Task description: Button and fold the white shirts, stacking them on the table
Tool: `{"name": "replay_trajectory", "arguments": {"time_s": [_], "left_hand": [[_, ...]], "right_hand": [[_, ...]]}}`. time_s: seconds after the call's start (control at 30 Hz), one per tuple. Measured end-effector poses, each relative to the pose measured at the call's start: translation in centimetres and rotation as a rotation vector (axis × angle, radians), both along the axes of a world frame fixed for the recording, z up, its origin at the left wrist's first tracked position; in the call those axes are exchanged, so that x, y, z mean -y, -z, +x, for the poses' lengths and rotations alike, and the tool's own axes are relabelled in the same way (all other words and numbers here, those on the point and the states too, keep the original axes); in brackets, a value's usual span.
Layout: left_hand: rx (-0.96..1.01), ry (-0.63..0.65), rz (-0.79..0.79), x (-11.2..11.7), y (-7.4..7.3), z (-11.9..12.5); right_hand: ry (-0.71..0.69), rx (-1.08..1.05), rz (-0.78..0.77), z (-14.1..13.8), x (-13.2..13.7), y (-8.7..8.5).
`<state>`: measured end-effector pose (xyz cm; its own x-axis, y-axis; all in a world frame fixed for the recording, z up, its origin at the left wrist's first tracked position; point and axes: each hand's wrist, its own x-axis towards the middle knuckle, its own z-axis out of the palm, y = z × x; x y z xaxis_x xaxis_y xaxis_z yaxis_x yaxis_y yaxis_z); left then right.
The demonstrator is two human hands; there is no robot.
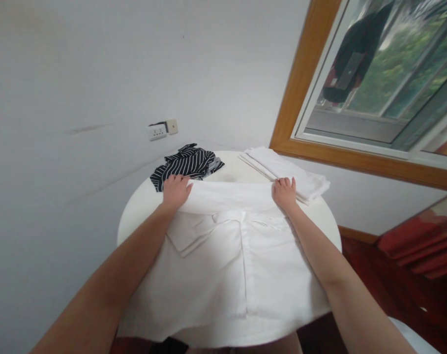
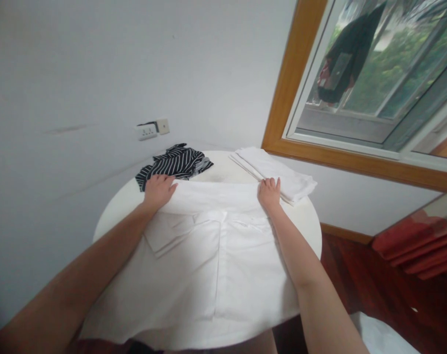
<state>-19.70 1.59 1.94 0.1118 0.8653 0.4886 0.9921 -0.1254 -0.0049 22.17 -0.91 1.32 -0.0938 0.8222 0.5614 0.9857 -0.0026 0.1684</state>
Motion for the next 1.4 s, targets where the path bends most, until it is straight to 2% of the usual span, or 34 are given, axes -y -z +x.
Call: {"name": "replay_trajectory", "arguments": {"time_s": [0.1,0.2,0.3,0.47,0.67,0.77,0.9,1.13,1.23,1.4], "left_hand": [[0.022,-0.074,0.008,-0.4,-0.3,-1.3],[0.029,-0.089,-0.032,-0.8,-0.2,-1.8],[0.027,-0.073,-0.047,-0.9,0.0,-1.6],[0.055,-0.108,0.029,-0.2,0.1,-0.9],[0.083,-0.201,-0.073,0.4,0.2,-0.4],[0.105,-0.164,-0.111,0.5,-0.1,-0.1],[0.102,-0.099,-0.029,1.1,-1.1,0.3],[0.205,-0.153,0.112,1.8,-3.4,-0.6],[0.232,-0.179,0.162,1.2,-3.3,-1.8],[0.284,-0.188,0.159,-0.3,-2.3,-3.3]], "right_hand": [[0.016,0.03,0.004,0.2,-0.1,-0.2],[0.012,0.059,0.003,0.7,-0.1,-0.1],[-0.034,0.051,0.034,1.3,0.1,-0.1],[-0.05,-0.082,0.111,2.0,0.6,-0.8],[-0.05,-0.207,0.215,2.4,1.3,-1.6],[-0.073,-0.24,0.284,2.5,1.6,-1.6],[-0.065,-0.269,0.323,2.5,1.9,-2.0],[-0.02,-0.256,0.322,1.9,1.6,-2.4],[-0.028,-0.194,0.287,1.3,0.4,-2.8],[-0.043,-0.015,0.118,0.3,-2.4,-4.5]]}}
